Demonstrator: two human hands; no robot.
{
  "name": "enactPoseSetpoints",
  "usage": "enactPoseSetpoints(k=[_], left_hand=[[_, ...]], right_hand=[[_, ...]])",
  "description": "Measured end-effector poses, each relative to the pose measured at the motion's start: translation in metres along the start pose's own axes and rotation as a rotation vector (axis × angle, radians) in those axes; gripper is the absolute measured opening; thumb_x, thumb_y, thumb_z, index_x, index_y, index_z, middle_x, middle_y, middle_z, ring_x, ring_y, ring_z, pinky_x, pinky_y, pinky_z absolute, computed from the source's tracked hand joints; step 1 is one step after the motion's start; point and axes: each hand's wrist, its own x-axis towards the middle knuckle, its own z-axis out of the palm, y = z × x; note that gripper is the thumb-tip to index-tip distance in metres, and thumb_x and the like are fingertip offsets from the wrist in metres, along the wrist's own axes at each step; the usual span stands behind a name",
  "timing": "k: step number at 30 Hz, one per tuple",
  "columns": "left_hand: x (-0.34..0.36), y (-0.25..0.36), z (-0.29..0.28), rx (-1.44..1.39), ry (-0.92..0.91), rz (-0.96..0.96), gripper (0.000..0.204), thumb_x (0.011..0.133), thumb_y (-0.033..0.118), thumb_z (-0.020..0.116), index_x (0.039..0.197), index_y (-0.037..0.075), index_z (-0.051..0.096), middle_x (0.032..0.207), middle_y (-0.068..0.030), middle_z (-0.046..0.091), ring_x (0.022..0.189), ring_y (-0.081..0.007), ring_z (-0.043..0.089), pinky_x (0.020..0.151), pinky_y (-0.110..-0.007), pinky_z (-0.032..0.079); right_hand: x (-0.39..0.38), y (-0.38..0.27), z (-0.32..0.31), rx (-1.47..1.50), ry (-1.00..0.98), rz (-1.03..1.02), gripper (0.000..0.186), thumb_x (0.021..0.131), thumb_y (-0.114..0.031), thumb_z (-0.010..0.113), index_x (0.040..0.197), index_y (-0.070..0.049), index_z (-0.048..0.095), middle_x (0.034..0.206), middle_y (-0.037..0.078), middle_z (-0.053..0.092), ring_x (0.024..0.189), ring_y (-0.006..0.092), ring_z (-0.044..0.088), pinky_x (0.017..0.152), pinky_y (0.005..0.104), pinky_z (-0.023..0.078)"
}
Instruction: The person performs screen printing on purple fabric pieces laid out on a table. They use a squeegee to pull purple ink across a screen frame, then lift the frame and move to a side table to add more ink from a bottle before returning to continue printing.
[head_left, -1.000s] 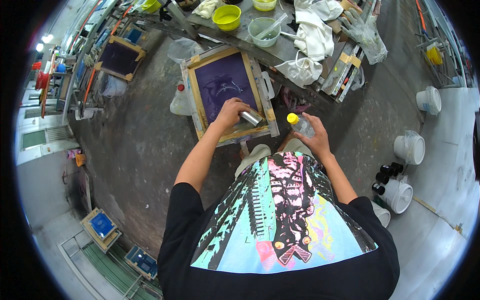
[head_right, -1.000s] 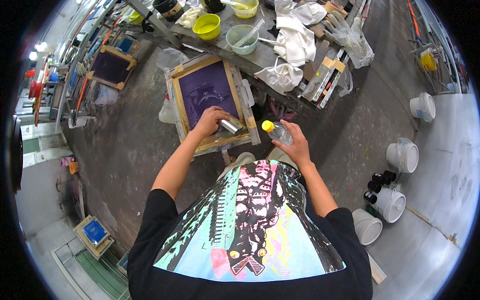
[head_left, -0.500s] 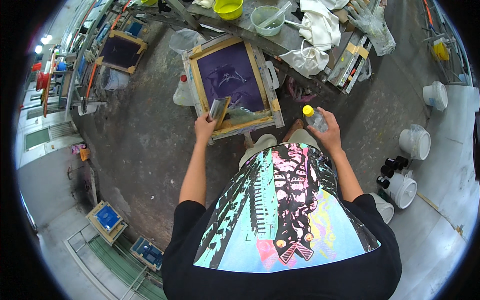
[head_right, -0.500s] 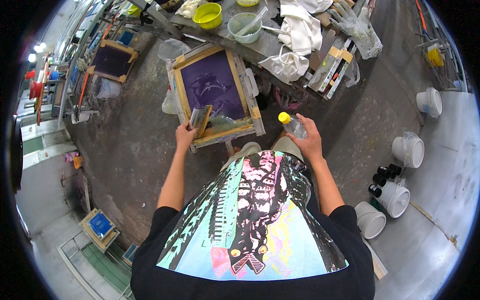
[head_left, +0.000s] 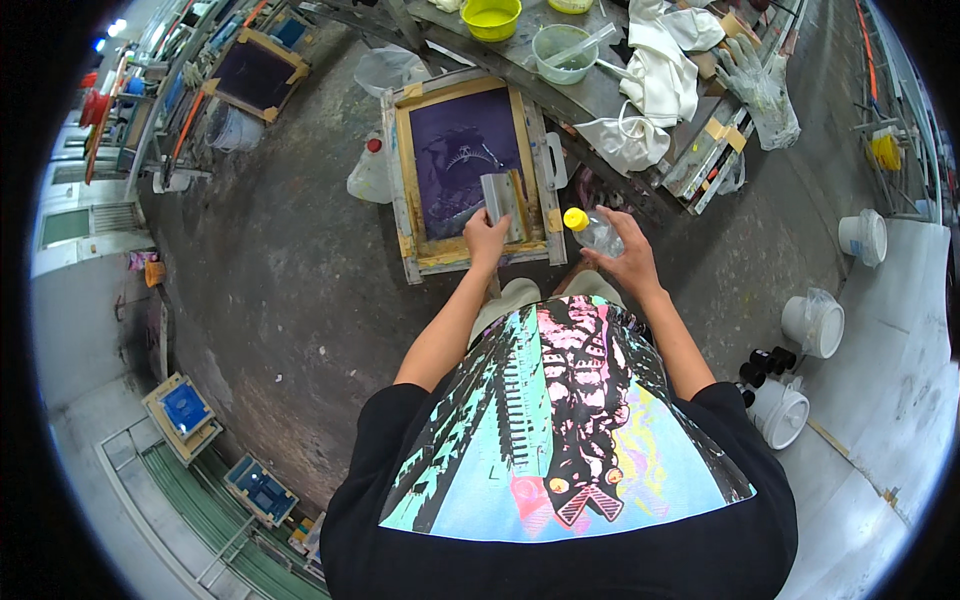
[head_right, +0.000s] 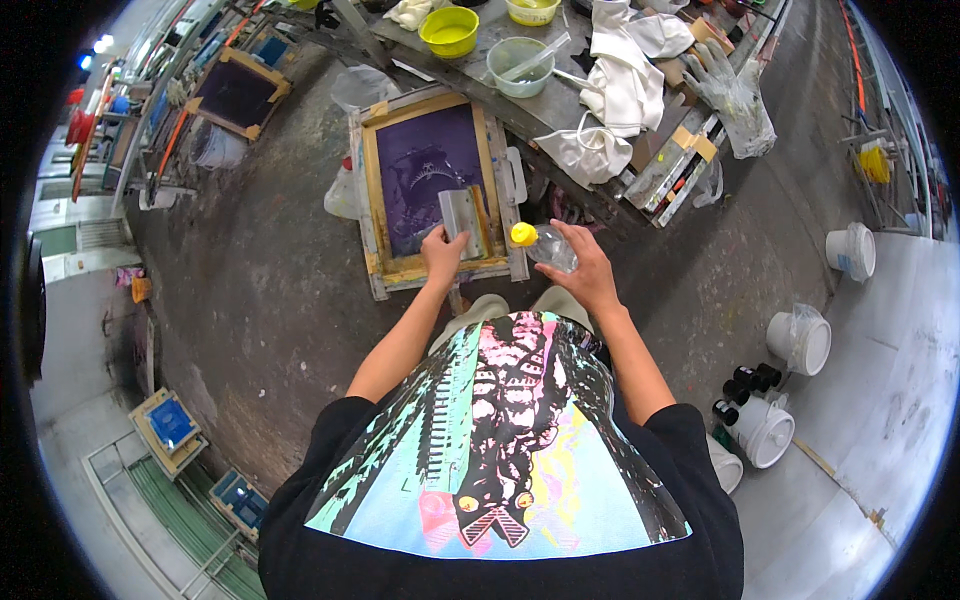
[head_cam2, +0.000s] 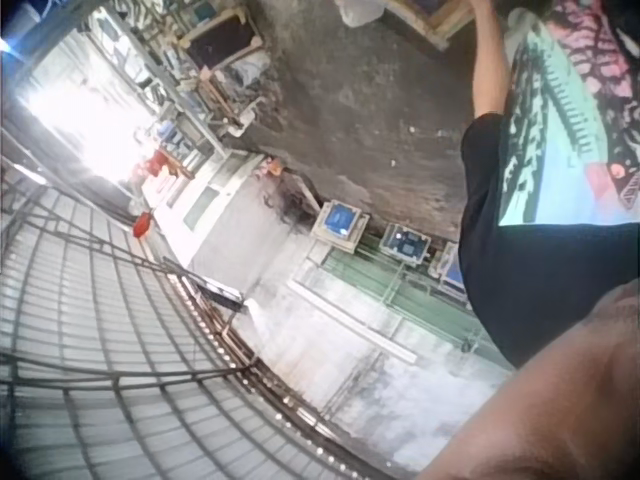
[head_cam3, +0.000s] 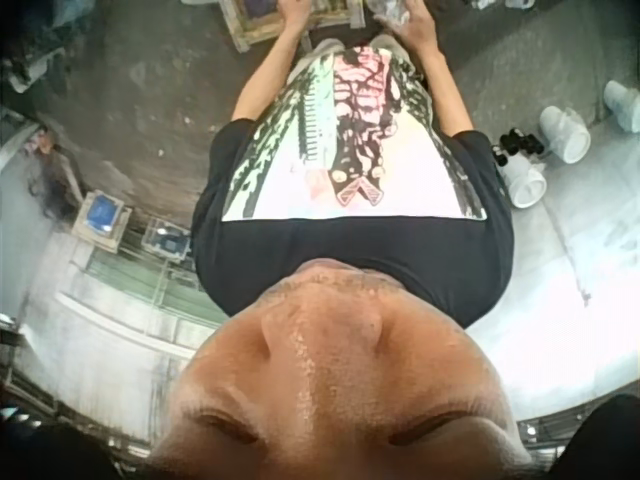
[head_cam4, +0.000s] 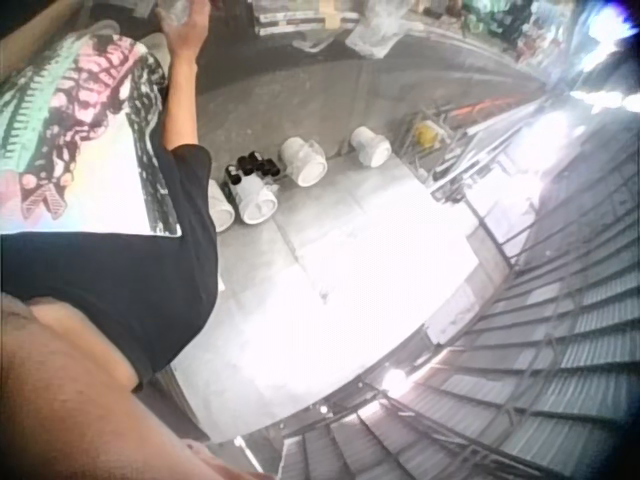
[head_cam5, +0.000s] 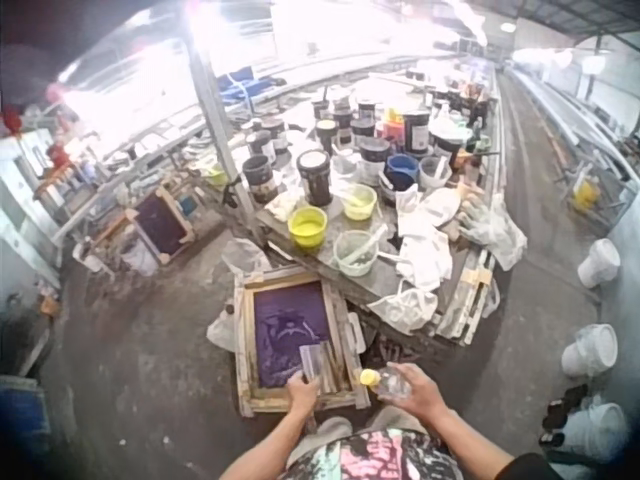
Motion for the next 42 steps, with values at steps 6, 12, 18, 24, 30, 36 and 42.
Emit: enactPoseSetpoints(k=[6,12,18,24,30,36,42], left_hand=[[0.016,-0.005,-0.082,0.153,0.178,0.062,0.027,0.079,0.022,0.080,0.091,-0.001,0.072,0.077,-0.0158,0.073,0.070,-0.0276,0.072,0.068,-0.042,0.053],[0.019,-0.020,-0.114,0.446,0.322,0.080,0.029,0.083,0.025,0.078,0.104,0.006,0.073,0.079,-0.0149,0.073,0.075,-0.0351,0.072,0.071,-0.047,0.055],[-0.005,-0.016,-0.078,0.515,0.160,0.209,0.036,0.079,0.021,0.079,0.114,0.012,0.075,0.094,-0.0160,0.075,0.088,-0.0383,0.071,0.080,-0.051,0.054],[0.000,0.020,-0.046,0.579,-0.107,0.573,0.045,0.074,0.006,0.077,0.119,0.016,0.074,0.113,-0.0050,0.075,0.103,-0.0314,0.067,0.086,-0.046,0.054],[0.019,0.002,-0.105,0.635,-0.288,0.733,0.042,0.075,0.005,0.073,0.115,0.017,0.075,0.101,-0.0067,0.076,0.097,-0.0309,0.070,0.083,-0.045,0.055],[0.021,-0.019,-0.153,0.525,-0.102,0.175,0.028,0.078,0.020,0.074,0.103,0.007,0.075,0.076,-0.0120,0.071,0.070,-0.0323,0.069,0.068,-0.044,0.053],[-0.002,-0.010,-0.065,0.175,0.231,-0.025,0.033,0.079,0.028,0.076,0.096,0.000,0.074,0.081,-0.0166,0.075,0.074,-0.0307,0.074,0.072,-0.043,0.055]], right_hand=[[-0.012,0.015,0.002,-0.044,-0.007,0.020,0.075,0.078,-0.032,0.090,0.143,-0.011,0.059,0.132,0.013,0.065,0.120,0.0328,0.065,0.102,0.0410,0.052],[-0.030,0.022,0.004,-0.040,-0.018,0.077,0.075,0.078,-0.034,0.089,0.143,-0.011,0.059,0.131,0.013,0.065,0.119,0.0329,0.065,0.101,0.0410,0.052],[-0.032,0.019,0.003,-0.046,0.001,0.086,0.074,0.079,-0.033,0.089,0.143,-0.011,0.060,0.131,0.013,0.065,0.118,0.0330,0.065,0.101,0.0413,0.052],[-0.018,0.013,0.011,-0.013,0.040,-0.007,0.075,0.077,-0.035,0.089,0.144,-0.017,0.059,0.129,0.011,0.064,0.115,0.0353,0.066,0.098,0.0433,0.055],[-0.014,0.013,0.003,0.010,0.000,0.033,0.076,0.076,-0.030,0.092,0.143,-0.011,0.060,0.132,0.013,0.065,0.121,0.0318,0.064,0.104,0.0405,0.052],[-0.030,0.033,-0.010,-0.031,0.085,0.056,0.075,0.077,-0.033,0.090,0.143,-0.014,0.060,0.131,0.013,0.065,0.117,0.0346,0.066,0.099,0.0422,0.054],[-0.044,0.034,-0.008,-0.041,0.032,0.084,0.075,0.077,-0.036,0.089,0.143,-0.015,0.059,0.129,0.012,0.065,0.116,0.0339,0.066,0.098,0.0417,0.054]])
